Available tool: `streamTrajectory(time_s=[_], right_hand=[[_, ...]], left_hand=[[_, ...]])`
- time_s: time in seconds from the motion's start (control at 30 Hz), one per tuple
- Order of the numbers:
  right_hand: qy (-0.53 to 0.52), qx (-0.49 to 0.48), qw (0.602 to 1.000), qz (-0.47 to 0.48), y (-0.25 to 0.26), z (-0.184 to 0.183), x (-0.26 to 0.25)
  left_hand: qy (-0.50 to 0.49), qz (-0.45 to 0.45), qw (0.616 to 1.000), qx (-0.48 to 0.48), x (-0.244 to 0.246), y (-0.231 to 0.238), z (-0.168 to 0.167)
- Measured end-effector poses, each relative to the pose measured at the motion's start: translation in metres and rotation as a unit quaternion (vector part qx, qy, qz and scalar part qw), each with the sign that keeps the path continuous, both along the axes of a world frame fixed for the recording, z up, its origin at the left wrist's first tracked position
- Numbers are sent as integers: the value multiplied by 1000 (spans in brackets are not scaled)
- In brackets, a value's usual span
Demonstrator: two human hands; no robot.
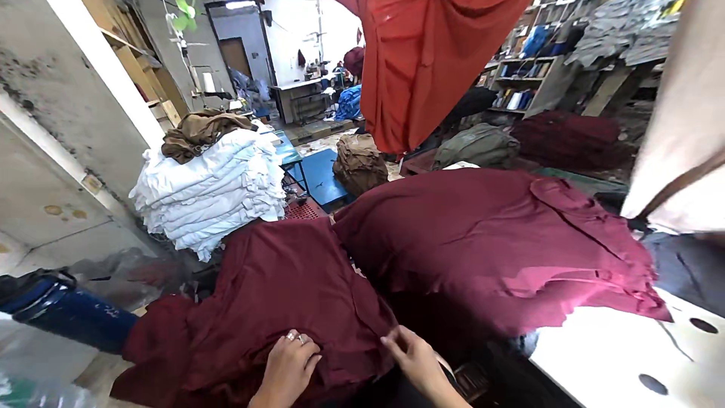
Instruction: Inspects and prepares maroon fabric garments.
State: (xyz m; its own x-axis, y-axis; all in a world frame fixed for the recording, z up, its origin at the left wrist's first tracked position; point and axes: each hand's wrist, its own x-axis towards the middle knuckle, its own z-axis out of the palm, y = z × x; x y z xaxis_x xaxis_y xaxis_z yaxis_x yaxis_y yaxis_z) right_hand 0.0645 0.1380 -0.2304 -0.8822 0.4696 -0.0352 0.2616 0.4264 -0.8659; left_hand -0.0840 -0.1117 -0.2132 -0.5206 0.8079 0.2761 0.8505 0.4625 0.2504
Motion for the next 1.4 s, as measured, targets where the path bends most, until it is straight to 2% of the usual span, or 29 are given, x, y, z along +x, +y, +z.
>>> streamTrajectory(time_s=[0.1,0.17,0.23,0.33,0.47,0.57,0.6,0.67,0.77,0.87,0.93,0.97,1.0,1.07,1.13,1.2,1.3,1.4], right_hand=[[116,106,981,114,-29,12,-3],[175,144,952,204,-52,16,-13],[197,183,918,290,-74,19,-25],[141,262,880,370,-92,16,-37],[47,340,871,352,-86,13,-37],[-34,284,872,398,-67,39,-42],[-30,263,875,405,-59,50,-47],[-4,246,890,385,-43,76,-62],[11,253,919,301,-28,110,-88],[100,283,935,187,-33,102,-105],[193,305,926,111,-49,79,-108],[223,311,917,109,-57,66,-106],[243,314,907,138,-64,52,-103],[233,307,888,253,-73,24,-97],[151,291,870,369,-80,10,-93],[40,270,857,436,-86,12,-92],[-68,253,852,453,-86,30,-95],[-34,245,885,395,-71,58,-100]], left_hand=[[-156,17,987,-11,-23,7,34],[-219,30,975,19,-47,12,56],[-230,45,970,73,-71,18,69],[-214,71,966,130,-97,29,88],[-211,107,955,180,-119,39,105],[-192,77,959,195,-121,33,107],[-187,50,962,192,-118,29,106],[-181,-9,968,175,-110,24,99],[-190,-60,976,90,-84,21,94],[-177,-58,981,59,-66,23,81],[-158,-44,983,84,-70,25,71],[-183,-32,979,86,-75,25,71],[-215,-16,972,90,-81,24,71],[-264,25,957,118,-93,24,72],[-268,36,950,157,-104,22,71],[-248,20,953,172,-113,18,72],[-212,-29,969,123,-115,5,77],[-209,-68,975,33,-99,-6,80]])
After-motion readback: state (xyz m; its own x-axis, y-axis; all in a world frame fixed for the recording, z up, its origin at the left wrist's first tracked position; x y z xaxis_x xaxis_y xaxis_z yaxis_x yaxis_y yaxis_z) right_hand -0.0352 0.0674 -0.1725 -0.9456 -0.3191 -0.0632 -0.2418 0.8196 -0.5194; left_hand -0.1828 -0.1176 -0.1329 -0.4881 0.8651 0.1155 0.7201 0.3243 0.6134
